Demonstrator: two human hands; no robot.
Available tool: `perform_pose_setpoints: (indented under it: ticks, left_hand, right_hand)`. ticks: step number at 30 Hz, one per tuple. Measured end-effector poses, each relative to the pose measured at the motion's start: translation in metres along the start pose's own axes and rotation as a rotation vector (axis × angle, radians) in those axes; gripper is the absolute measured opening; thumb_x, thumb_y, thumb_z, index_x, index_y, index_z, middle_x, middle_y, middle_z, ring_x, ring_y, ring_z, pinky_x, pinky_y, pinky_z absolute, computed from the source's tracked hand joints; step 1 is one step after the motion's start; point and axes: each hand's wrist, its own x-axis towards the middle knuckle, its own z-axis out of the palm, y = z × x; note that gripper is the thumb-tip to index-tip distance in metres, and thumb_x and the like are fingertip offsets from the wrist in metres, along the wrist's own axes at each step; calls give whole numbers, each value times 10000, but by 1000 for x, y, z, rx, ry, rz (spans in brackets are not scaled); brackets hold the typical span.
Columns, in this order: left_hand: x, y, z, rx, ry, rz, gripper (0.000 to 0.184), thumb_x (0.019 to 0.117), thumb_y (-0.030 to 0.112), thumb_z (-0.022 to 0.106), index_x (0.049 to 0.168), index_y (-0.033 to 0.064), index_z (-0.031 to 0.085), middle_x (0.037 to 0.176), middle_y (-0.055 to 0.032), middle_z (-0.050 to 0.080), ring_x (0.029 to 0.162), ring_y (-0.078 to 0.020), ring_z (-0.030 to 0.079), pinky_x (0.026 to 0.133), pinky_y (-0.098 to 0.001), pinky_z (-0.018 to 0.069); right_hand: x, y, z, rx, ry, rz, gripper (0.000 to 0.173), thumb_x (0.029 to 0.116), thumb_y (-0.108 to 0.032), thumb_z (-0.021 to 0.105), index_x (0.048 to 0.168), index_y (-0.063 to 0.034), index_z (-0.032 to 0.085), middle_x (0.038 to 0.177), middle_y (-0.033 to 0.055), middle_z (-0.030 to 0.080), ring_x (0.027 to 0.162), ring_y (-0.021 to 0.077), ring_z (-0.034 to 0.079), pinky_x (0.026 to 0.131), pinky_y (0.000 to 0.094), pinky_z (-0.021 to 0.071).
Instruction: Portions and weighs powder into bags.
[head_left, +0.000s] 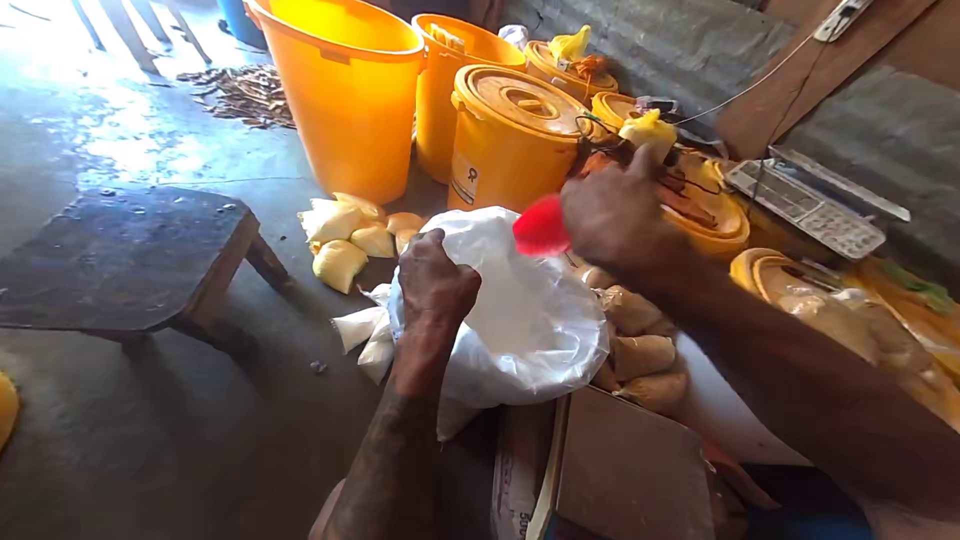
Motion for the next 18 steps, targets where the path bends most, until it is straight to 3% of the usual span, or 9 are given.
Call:
perform_pose_setpoints:
  ticks: [3, 5, 7, 9, 12, 15, 18]
  left_hand:
    - [1, 0, 2, -21, 59, 27, 515, 830, 46, 715, 1336, 19, 625, 1300, -246, 628, 1113, -437, 647, 879, -644, 537]
    - [4, 1, 3, -31, 87, 39, 522, 823, 42, 710, 1339, 22, 626, 1313, -231, 625, 1109, -416, 653, 883, -625, 542]
    - [6, 3, 2, -38, 100, 34, 530, 823, 43, 708, 1346, 33, 627, 1320, -212, 628, 1101, -401, 659, 869, -613, 549]
    - [7, 3, 1, -47, 98, 20, 529, 827, 53, 701, 1351, 43, 625, 1318, -204, 631, 1085, -399, 663, 841, -616, 555]
    - [14, 2, 0, -39, 88, 7, 494, 827, 49, 699, 1317, 18, 644, 1311, -213, 636, 1129, -395, 653, 888, -616, 537]
    - [18, 4, -2, -20, 65, -2, 464, 834, 55, 698, 1294, 10, 657, 1285, -225, 647, 1141, -397, 652, 910, -618, 529]
    - [20, 6, -4, -35, 58, -5, 461, 835, 50, 698, 1292, 14, 657, 1281, -231, 645, 1151, -399, 647, 916, -616, 529]
  right_hand:
    - [32, -34, 98, 9, -66, -198, 191, 933, 17, 626, 1100, 85, 690, 1081, 310, 672, 1100, 521, 606, 1054, 731, 342]
    - [46, -58, 159, -35, -3, -310, 95, 890, 16, 677, 963, 51, 728, 974, 256, 694, 1020, 467, 636, 999, 656, 432]
    - [65, -78, 196, -90, -29, -345, 163, 959, 34, 575, 1005, 57, 730, 1031, 219, 708, 1106, 409, 628, 1065, 565, 406]
    - [83, -84, 223, -38, -30, -407, 204, 983, 29, 551, 1069, 21, 736, 1068, 170, 722, 1144, 357, 615, 1126, 539, 337]
    - [97, -74, 238, 118, -101, -502, 224, 931, 0, 652, 1129, -46, 745, 1085, 144, 733, 1166, 349, 625, 1193, 585, 260]
    - [91, -67, 231, 138, -293, -583, 384, 778, -42, 794, 1154, -74, 722, 1094, 152, 716, 1107, 369, 637, 1116, 646, 319]
    - [87, -62, 210, 137, -443, -672, 429, 792, -78, 801, 1208, -74, 698, 1136, 155, 705, 1112, 367, 628, 1068, 654, 334]
